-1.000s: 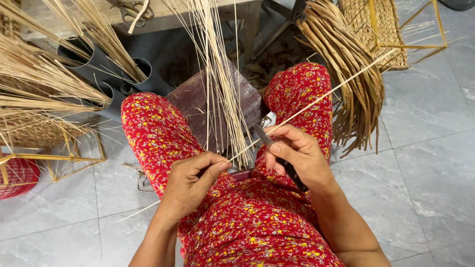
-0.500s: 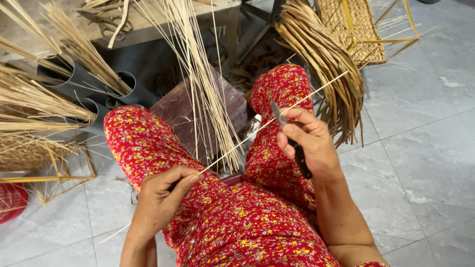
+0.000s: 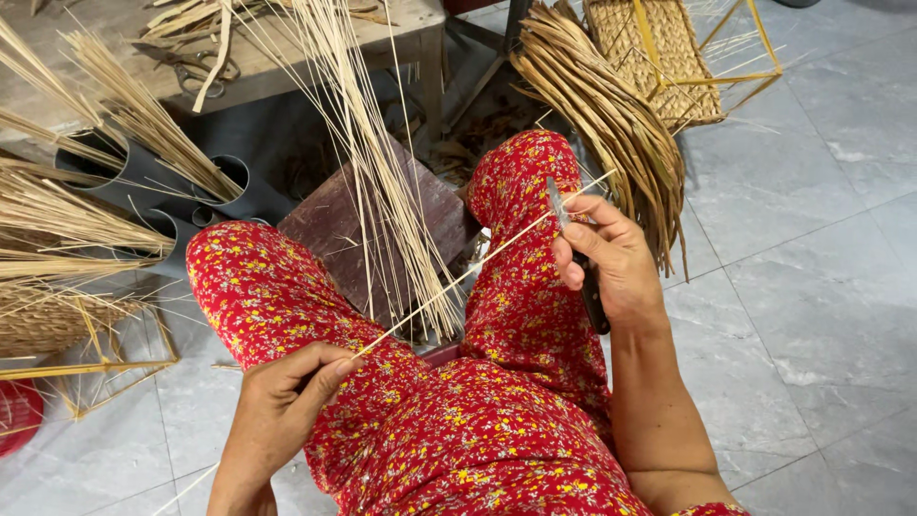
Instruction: The person sits on the floor and splits thin bamboo strips with a small knife, drawing each strip across the blade to shave and separate it, then sets finished strips onto a growing pile of strips beside them.
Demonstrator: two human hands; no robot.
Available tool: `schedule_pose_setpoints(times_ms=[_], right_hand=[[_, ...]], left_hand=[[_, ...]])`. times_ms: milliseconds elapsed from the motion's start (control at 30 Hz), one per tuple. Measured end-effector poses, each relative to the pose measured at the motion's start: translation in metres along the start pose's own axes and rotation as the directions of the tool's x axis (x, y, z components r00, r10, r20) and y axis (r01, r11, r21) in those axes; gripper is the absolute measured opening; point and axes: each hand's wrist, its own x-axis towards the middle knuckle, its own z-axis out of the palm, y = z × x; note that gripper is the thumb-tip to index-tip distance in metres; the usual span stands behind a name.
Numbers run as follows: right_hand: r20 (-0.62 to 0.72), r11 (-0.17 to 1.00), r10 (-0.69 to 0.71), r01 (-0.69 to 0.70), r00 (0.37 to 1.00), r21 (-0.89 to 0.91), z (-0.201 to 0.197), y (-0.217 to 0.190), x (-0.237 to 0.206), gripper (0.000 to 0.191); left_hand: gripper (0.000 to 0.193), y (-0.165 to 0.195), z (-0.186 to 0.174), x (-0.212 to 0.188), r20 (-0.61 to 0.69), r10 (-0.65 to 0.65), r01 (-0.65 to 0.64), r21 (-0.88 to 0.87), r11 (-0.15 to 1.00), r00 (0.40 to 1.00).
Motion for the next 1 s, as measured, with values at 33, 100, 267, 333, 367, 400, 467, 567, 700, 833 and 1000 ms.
schedule_pose_setpoints(times_ms=[33, 100, 267, 333, 367, 400, 467, 567, 700, 833, 1000], right_hand=[[0.010, 1.000, -0.007, 0.007, 1.000, 0.024, -0.003, -0.001, 0.001, 0.021], [0.033, 0.997, -0.022, 0.020, 0.999, 0.074, -0.008, -0.002, 0.002, 0.022], [-0.043, 0.997, -0.002, 0.005, 0.999, 0.076, -0.018, -0.002, 0.002, 0.025], [-0.052, 0.997, -0.009, 0.013, 0.999, 0.077, -0.022, 0.001, 0.003, 0.025], [-0.065, 0.997, -0.009, 0.014, 0.998, 0.070, -0.025, 0.002, 0.003, 0.025], [-0.077, 0.998, -0.010, 0.015, 0.997, 0.063, -0.028, 0.003, 0.004, 0.025], [-0.111, 0.996, -0.087, 0.087, 0.990, -0.006, -0.036, 0.002, 0.006, 0.023], [-0.236, 0.979, -0.187, 0.201, 0.954, 0.036, -0.059, -0.017, 0.011, 0.026], [-0.259, 0.896, -0.208, 0.290, 0.943, 0.335, -0.080, -0.036, 0.006, 0.037], [-0.162, 0.939, -0.140, 0.183, 0.977, 0.292, -0.060, -0.026, 0.004, 0.037], [0.080, 0.978, 0.073, -0.056, 0.994, -0.200, 0.012, 0.004, -0.019, 0.043]], left_hand=[[0.016, -0.001, -0.001, 0.000, 0.003, 0.029, -0.029, 0.006, 1.000, 1.000], [0.017, -0.001, -0.003, -0.001, 0.007, 0.088, -0.088, 0.017, 0.996, 0.996], [0.017, -0.003, -0.006, -0.002, 0.010, 0.035, -0.035, 0.059, 0.998, 0.999], [0.016, -0.005, -0.006, -0.002, 0.013, 0.054, -0.054, 0.050, 0.997, 0.998], [0.016, -0.006, -0.007, -0.002, 0.015, 0.073, -0.074, 0.041, 0.996, 0.997], [0.015, -0.008, -0.008, -0.002, 0.018, 0.093, -0.093, 0.032, 0.995, 0.996], [0.016, -0.011, -0.011, -0.003, -0.013, 0.038, -0.037, 0.064, 0.997, 0.999], [0.016, -0.014, -0.025, -0.006, -0.116, -0.035, 0.040, 0.039, 0.998, 0.993], [0.015, -0.015, -0.025, -0.002, -0.139, -0.031, 0.032, 0.006, 0.999, 0.990], [0.016, -0.006, -0.002, 0.013, -0.112, 0.005, -0.016, -0.099, 0.995, 0.994], [0.016, 0.026, 0.032, 0.026, -0.060, 0.025, -0.031, -0.104, 0.994, 0.998]])
